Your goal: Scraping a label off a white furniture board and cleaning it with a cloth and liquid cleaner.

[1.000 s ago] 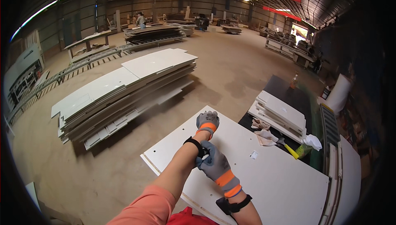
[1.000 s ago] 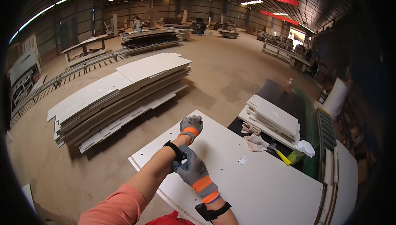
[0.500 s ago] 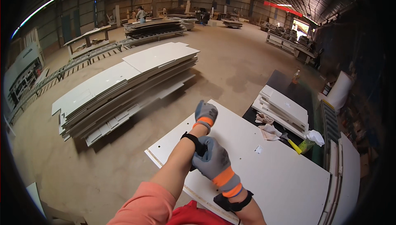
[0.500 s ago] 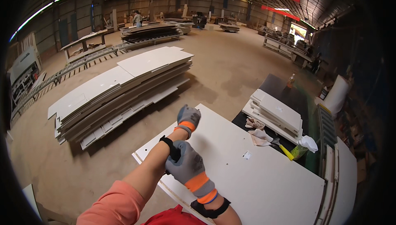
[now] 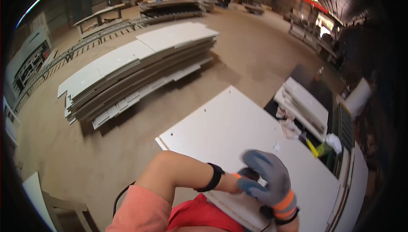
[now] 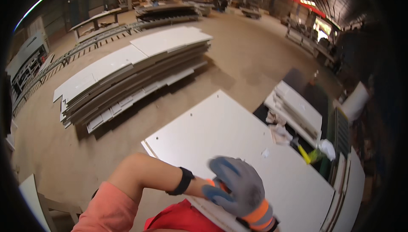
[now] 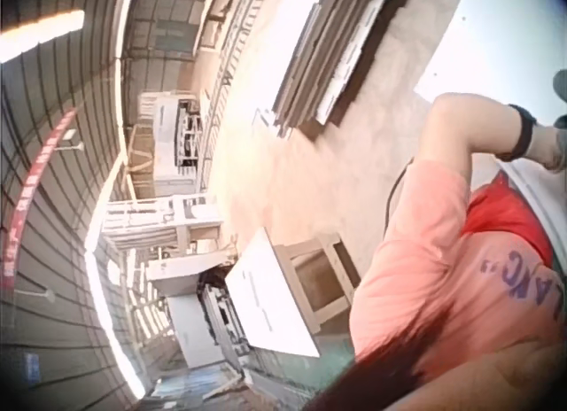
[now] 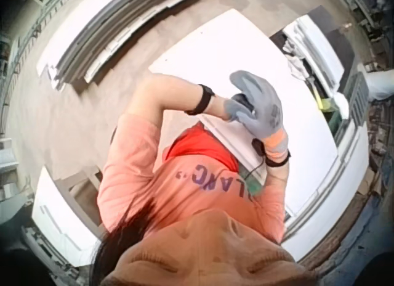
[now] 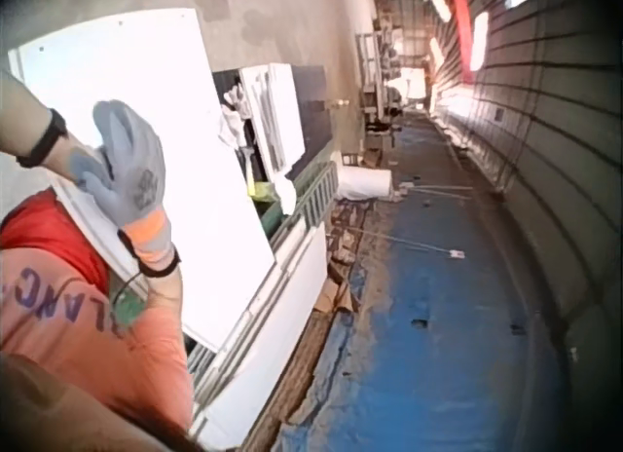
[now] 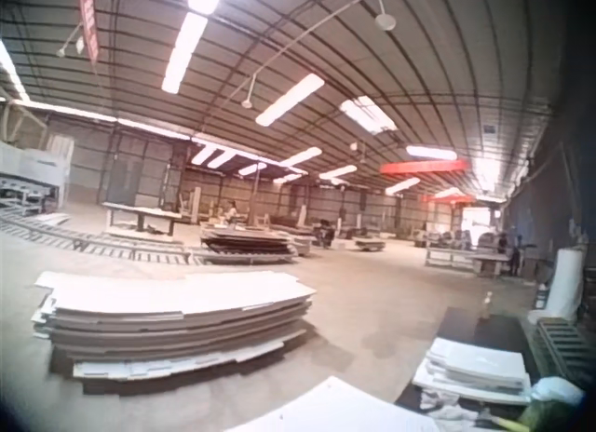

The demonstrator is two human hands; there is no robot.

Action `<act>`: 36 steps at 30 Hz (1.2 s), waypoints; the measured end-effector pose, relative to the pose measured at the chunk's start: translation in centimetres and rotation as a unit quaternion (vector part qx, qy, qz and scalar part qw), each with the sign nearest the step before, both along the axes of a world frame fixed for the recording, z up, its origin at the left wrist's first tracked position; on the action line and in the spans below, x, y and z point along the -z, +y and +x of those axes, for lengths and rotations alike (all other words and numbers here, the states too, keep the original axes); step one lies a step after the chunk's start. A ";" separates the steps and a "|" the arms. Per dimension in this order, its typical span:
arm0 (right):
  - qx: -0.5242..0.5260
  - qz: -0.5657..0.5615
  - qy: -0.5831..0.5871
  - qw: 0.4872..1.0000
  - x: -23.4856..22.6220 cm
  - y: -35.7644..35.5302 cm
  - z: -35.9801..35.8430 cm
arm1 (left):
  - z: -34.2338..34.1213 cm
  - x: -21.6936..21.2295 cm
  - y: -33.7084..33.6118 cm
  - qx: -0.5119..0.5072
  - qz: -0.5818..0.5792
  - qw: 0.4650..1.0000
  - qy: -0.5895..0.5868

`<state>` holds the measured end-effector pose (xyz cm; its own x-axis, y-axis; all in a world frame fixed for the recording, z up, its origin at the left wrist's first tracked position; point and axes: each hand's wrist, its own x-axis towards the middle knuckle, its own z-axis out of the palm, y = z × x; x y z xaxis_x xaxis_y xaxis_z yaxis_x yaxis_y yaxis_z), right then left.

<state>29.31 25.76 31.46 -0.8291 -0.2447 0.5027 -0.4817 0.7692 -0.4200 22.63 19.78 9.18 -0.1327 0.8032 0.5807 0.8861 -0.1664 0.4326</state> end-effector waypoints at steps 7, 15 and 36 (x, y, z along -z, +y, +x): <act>-0.159 -0.039 -0.255 0.953 6.3 -1.5 -2.1 | 10.5 -2.5 -1.9 0.369 -0.207 0.890 -0.169; -0.134 -0.172 -0.460 0.861 10.9 -2.0 -2.2 | 17.1 -3.5 -3.5 0.540 -0.239 0.726 -0.352; -0.194 -0.290 -0.636 0.688 14.0 -4.5 0.6 | 14.7 -10.3 -1.9 0.571 -0.105 0.567 -0.584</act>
